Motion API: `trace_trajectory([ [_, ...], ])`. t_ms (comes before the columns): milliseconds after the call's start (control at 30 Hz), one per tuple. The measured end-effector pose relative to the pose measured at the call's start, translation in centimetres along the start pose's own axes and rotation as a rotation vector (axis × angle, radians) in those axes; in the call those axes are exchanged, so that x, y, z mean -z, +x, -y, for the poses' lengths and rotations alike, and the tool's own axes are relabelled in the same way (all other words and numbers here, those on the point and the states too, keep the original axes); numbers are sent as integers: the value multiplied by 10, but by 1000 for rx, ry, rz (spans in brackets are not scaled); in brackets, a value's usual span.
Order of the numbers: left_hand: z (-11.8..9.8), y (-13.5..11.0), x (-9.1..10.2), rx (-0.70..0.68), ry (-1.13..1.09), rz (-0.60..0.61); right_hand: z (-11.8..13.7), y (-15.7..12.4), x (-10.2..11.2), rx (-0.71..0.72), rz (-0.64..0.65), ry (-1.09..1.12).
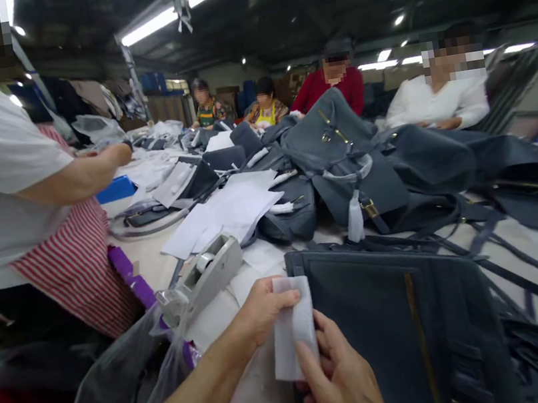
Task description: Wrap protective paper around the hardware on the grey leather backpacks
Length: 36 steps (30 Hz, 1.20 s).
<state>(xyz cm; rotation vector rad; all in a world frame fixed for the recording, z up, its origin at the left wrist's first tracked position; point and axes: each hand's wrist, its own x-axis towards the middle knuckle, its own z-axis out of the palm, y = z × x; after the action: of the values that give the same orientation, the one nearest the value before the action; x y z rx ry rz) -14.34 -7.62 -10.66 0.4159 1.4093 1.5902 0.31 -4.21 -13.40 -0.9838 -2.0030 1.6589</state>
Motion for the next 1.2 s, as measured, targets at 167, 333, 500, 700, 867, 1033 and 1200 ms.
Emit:
trace_trajectory([
  [167,-11,-4,4,90,-43,-25,29,29,37,-166,285,2],
  [333,-21,-13,4,178,-92,-15,64,64,34,-144,236,-176],
  [500,-18,-22,1,257,-200,-185,61,63,11,19,168,-343],
  [700,-10,-46,-3,260,-380,-208,62,51,2,88,23,-483],
  [867,-3,-54,-16,156,-1,-403,65,51,-1,74,49,-473],
  [1033,-1,-57,-36,-87,755,-619,70,56,-2,46,102,-480],
  [1200,4,-61,-37,-163,1199,-570,80,61,2,42,216,-430],
])
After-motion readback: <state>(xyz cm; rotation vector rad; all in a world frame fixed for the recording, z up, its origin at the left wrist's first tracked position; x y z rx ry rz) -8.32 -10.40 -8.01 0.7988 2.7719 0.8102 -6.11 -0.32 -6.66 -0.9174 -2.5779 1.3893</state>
